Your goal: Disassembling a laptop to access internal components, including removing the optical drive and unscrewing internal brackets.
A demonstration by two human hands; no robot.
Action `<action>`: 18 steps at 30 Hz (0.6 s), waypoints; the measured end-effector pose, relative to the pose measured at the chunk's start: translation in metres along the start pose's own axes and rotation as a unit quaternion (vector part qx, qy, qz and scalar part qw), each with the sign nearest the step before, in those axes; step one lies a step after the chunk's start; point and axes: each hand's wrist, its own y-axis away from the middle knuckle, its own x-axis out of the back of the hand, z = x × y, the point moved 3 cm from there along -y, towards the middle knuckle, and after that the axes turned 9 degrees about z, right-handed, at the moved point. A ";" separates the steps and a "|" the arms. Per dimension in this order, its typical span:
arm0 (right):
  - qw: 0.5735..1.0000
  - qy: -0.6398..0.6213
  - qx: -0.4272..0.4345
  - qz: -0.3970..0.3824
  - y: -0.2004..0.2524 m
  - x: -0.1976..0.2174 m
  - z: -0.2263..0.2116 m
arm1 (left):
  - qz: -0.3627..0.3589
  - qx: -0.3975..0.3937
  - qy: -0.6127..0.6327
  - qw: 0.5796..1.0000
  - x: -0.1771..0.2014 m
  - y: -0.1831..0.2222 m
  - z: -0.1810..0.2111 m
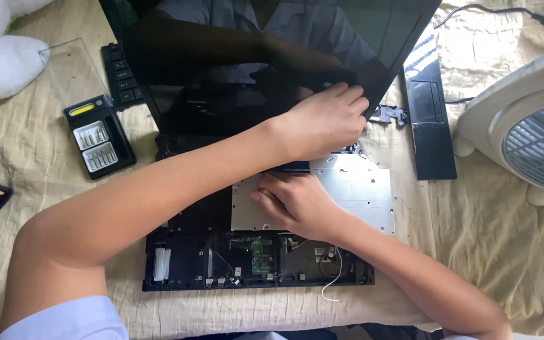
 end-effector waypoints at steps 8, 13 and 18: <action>1.000 -0.005 0.017 0.006 0.000 -0.001 0.002 | 0.000 -0.004 0.004 1.000 0.007 0.009 0.001; 0.994 -0.098 -0.050 0.003 -0.006 0.001 0.003 | 0.029 0.071 0.103 0.992 0.076 0.005 -0.014; 0.962 -0.212 -0.165 0.052 0.000 0.007 0.021 | 0.051 0.232 0.301 0.924 0.140 0.063 -0.020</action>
